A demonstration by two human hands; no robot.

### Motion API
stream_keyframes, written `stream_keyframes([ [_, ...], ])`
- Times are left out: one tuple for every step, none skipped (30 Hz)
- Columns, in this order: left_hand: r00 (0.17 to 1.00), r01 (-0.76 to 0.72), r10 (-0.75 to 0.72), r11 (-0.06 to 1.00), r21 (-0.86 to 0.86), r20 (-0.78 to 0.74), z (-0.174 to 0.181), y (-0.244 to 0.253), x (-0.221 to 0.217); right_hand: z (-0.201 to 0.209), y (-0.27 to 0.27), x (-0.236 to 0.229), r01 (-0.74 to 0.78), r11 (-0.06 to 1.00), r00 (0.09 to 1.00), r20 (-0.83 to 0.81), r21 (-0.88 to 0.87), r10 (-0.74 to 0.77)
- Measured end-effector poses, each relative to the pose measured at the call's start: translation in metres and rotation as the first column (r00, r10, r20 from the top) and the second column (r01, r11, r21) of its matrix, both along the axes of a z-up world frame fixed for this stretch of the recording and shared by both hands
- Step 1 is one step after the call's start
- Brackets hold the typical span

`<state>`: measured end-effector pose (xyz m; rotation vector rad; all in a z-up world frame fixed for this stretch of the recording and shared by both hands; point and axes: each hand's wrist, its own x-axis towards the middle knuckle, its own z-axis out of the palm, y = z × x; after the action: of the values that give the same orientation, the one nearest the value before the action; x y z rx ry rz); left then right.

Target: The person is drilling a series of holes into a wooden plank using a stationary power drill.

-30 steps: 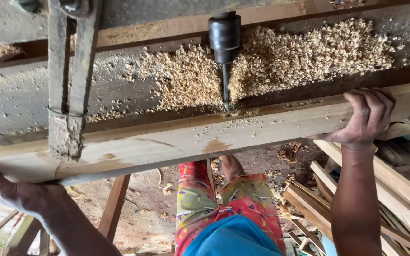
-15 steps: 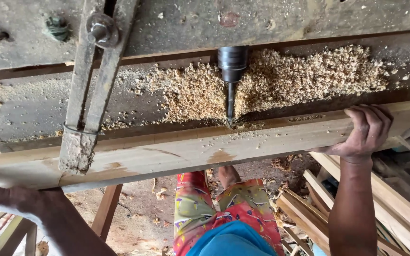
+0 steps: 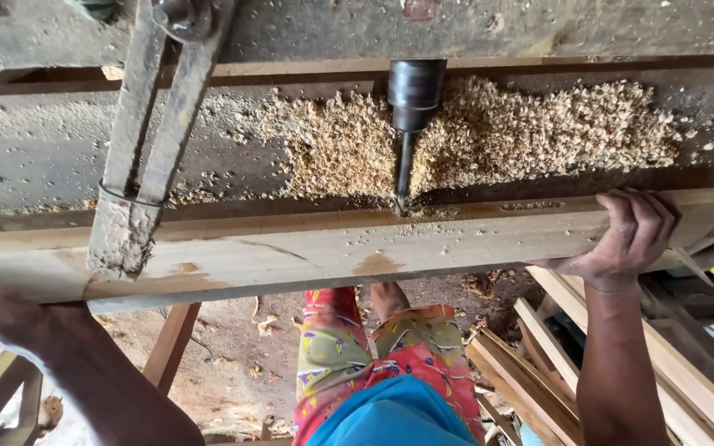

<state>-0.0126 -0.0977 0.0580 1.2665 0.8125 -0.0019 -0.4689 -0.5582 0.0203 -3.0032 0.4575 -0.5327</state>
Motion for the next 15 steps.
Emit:
stream_keyframes([
  [0.987,0.154,-0.158,0.981,0.117,0.026,-0.005,0.015,-0.004,-0.005,-0.001,-0.007,0.000,1.000,1.000,0.001,-0.021,0.000],
  [0.950,0.294,-0.310,0.927,0.235,0.037,-0.010,0.030,-0.008,-0.009,-0.003,-0.014,0.000,0.999,1.000,0.002,-0.041,0.000],
  [0.950,0.293,-0.310,0.926,0.236,0.034,-0.007,0.024,-0.010,-0.010,-0.005,-0.015,-0.001,0.999,1.000,-0.001,-0.039,0.001],
  [0.970,0.229,-0.240,0.953,0.196,0.032,-0.005,0.018,-0.012,-0.009,-0.007,-0.015,-0.013,0.999,1.000,-0.002,-0.041,0.013],
  [0.984,0.169,-0.176,0.973,0.156,0.031,-0.002,0.010,-0.009,-0.010,-0.006,-0.014,-0.017,0.999,1.000,0.001,-0.044,0.017],
  [0.983,0.176,-0.183,0.972,0.156,0.032,-0.001,0.005,-0.006,-0.010,-0.005,-0.011,-0.009,0.999,1.000,0.002,-0.043,0.009],
  [0.991,0.093,-0.094,0.996,0.008,0.099,0.000,0.001,-0.007,-0.008,-0.006,-0.008,-0.017,0.999,1.000,0.006,-0.038,0.017],
  [0.989,0.014,0.008,0.989,-0.147,0.150,0.001,-0.002,-0.007,-0.006,-0.006,-0.005,-0.024,0.999,1.000,0.010,-0.033,0.024],
  [0.988,0.011,0.012,0.989,-0.149,0.151,-0.014,0.027,-0.007,-0.002,-0.006,0.000,-0.028,0.999,1.000,0.011,-0.035,0.028],
  [0.981,0.155,-0.148,0.987,-0.048,0.122,-0.029,0.057,-0.007,0.002,-0.005,0.006,-0.026,0.999,1.000,0.009,-0.020,0.026],
  [0.951,0.294,-0.298,0.954,0.054,0.078,-0.042,0.089,-0.009,0.006,-0.003,0.011,-0.026,1.000,1.000,0.005,0.002,0.026],
  [0.953,0.289,-0.293,0.955,0.058,0.076,-0.035,0.081,-0.009,0.005,-0.002,0.010,-0.032,0.999,0.999,0.004,0.006,0.031],
  [0.974,0.199,-0.197,0.980,-0.011,0.116,-0.032,0.069,-0.005,0.004,-0.002,0.009,-0.032,0.999,1.000,0.000,-0.003,0.032],
  [0.984,0.107,-0.093,0.991,-0.086,0.152,-0.030,0.057,-0.001,0.004,-0.003,0.008,-0.032,0.999,0.999,-0.003,-0.012,0.032],
  [0.985,0.102,-0.089,0.991,-0.084,0.150,-0.032,0.062,-0.002,0.003,-0.004,0.009,-0.037,0.999,0.999,-0.005,-0.010,0.037],
])
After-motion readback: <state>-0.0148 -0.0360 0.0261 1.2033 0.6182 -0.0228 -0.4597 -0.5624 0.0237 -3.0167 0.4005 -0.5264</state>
